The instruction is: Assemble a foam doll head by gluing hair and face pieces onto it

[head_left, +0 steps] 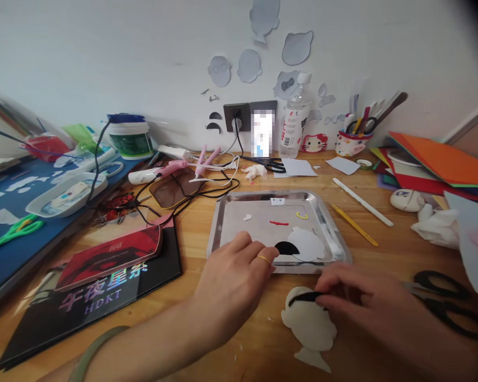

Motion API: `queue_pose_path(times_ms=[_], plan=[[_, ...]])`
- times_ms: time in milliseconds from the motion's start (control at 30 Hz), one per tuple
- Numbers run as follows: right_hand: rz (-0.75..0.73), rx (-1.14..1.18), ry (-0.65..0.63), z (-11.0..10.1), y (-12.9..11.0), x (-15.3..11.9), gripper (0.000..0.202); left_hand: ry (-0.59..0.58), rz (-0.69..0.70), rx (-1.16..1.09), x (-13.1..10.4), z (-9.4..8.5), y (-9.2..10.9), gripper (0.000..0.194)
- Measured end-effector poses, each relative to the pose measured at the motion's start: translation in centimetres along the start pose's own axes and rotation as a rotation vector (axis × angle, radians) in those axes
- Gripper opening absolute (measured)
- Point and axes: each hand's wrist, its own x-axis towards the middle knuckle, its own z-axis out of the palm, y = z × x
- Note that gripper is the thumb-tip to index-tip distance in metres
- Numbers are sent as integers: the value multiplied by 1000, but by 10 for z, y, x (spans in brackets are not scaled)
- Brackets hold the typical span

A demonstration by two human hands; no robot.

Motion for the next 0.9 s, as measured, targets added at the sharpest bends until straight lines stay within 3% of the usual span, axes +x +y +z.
queue_pose_path(times_ms=[67, 167, 233, 333, 433, 533, 567, 633, 700, 800, 900], plan=[[124, 170, -45, -12, 3, 6, 18, -17, 5, -48, -4, 2, 3, 16], [199, 207, 64, -28, 13, 22, 22, -97, 32, -97, -7, 4, 9, 18], [209, 148, 156, -36, 20, 37, 22, -139, 69, -96, -9, 6, 14, 20], [162, 39, 189, -40, 28, 56, 21, -140, 122, -89, -13, 11, 23, 21], [99, -234, 268, -39, 27, 60, 24, -114, 159, -78, -19, 17, 29, 21], [-38, -463, 421, -32, 19, 40, 27, -76, 187, -44, -23, 21, 31, 19], [-104, -466, 395, -27, 16, 29, 26, -61, 196, -33, -24, 22, 31, 18], [-234, -446, 220, -13, 14, 7, 24, -14, 215, -9, -26, 22, 31, 14], [-337, -510, 164, 4, 16, -11, 28, 17, 238, 20, -26, 23, 32, 11], [-369, -597, 204, 26, 22, -22, 47, 4, 248, 31, -26, 25, 33, 12], [-318, -582, 251, 34, 21, -20, 42, -61, 207, 5, -25, 27, 32, 15]])
